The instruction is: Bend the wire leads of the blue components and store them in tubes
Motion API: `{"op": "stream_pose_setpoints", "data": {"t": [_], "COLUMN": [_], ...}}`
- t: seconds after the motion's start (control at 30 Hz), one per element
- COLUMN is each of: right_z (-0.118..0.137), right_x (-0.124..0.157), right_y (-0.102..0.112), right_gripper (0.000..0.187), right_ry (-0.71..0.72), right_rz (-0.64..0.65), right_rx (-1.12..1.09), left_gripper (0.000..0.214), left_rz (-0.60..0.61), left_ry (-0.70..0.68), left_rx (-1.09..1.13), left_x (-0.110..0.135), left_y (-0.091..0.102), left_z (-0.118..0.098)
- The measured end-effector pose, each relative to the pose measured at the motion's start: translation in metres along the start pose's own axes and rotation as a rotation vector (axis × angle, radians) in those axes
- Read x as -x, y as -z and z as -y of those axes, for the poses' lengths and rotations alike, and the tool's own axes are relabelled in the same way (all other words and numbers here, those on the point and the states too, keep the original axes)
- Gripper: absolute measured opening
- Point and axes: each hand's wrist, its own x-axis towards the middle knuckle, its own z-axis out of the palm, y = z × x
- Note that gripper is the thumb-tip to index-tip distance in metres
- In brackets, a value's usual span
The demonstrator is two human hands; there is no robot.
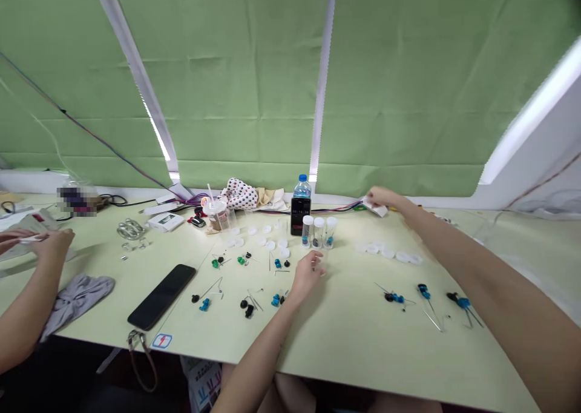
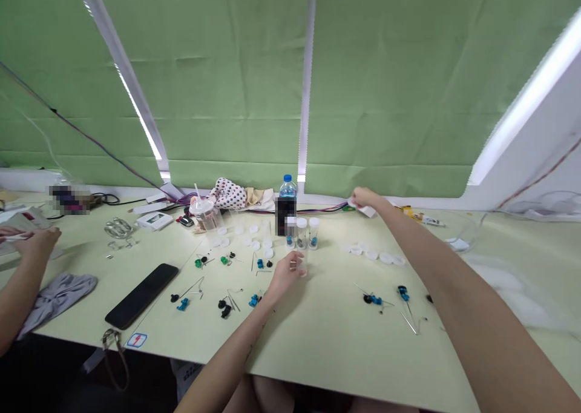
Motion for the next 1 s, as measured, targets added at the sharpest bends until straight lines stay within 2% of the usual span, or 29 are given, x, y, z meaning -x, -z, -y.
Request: {"op": "stream_pose_setpoints", "data": {"t": [0.1, 0.17, 0.2, 0.3, 0.4, 0.47, 0.53, 0.67, 0.77, 0.8, 0.87, 0.93, 1.0], "right_z": [0.0, 0.006, 0.011, 0.028, 0.039, 0.044, 0.047, 0.042, 0.015, 0.001, -0.027, -0.052, -0.068], "right_x": [0.027, 0.068, 0.093, 0.169, 0.213, 0.222, 0.223, 0.224, 0.232, 0.235, 0.243, 0.251, 0.257], "right_y": [0.012, 0.002, -0.01, -0.058, -0.101, -0.118, -0.125, -0.119, -0.104, -0.099, -0.091, -0.087, -0.087], "right_gripper": [0.028, 0.03, 0.03, 0.022, 0.021, 0.024, 0.027, 0.027, 0.023, 0.023, 0.028, 0.034, 0.034], "right_ry": [0.054, 0.147, 0.193, 0.178, 0.146, 0.145, 0.16, 0.18, 0.157, 0.152, 0.076, -0.039, -0.065], "right_rz": [0.089, 0.093, 0.121, 0.219, 0.253, 0.261, 0.263, 0.241, 0.167, 0.104, 0.054, 0.123, 0.212], "right_rx": [-0.05, -0.122, -0.153, -0.12, -0.095, -0.093, -0.099, -0.107, -0.075, -0.023, 0.05, 0.056, 0.028], "left_gripper": [0.036, 0.037, 0.038, 0.035, 0.027, 0.025, 0.023, 0.023, 0.029, 0.032, 0.038, 0.044, 0.055], "left_rz": [0.022, 0.028, 0.029, 0.008, 0.023, 0.043, 0.069, 0.11, 0.119, 0.123, 0.137, 0.15, 0.153], "left_ry": [0.011, 0.015, 0.014, 0.016, -0.007, -0.038, -0.058, -0.064, -0.035, -0.014, 0.027, 0.047, 0.051], "left_rx": [0.0, 0.003, -0.003, -0.024, -0.061, -0.072, -0.073, -0.076, -0.094, -0.101, -0.123, -0.188, -0.266], "left_x": [-0.002, -0.002, -0.001, 0.001, 0.003, 0.004, 0.005, 0.006, 0.007, 0.006, 0.005, 0.004, 0.005], "left_y": [0.0, 0.0, 0.0, 0.001, 0.004, 0.007, 0.008, 0.008, 0.006, 0.006, 0.005, 0.006, 0.008], "left_z": [-0.005, -0.009, -0.01, -0.013, -0.015, -0.016, -0.017, -0.02, -0.017, -0.015, -0.01, -0.007, -0.006]}}
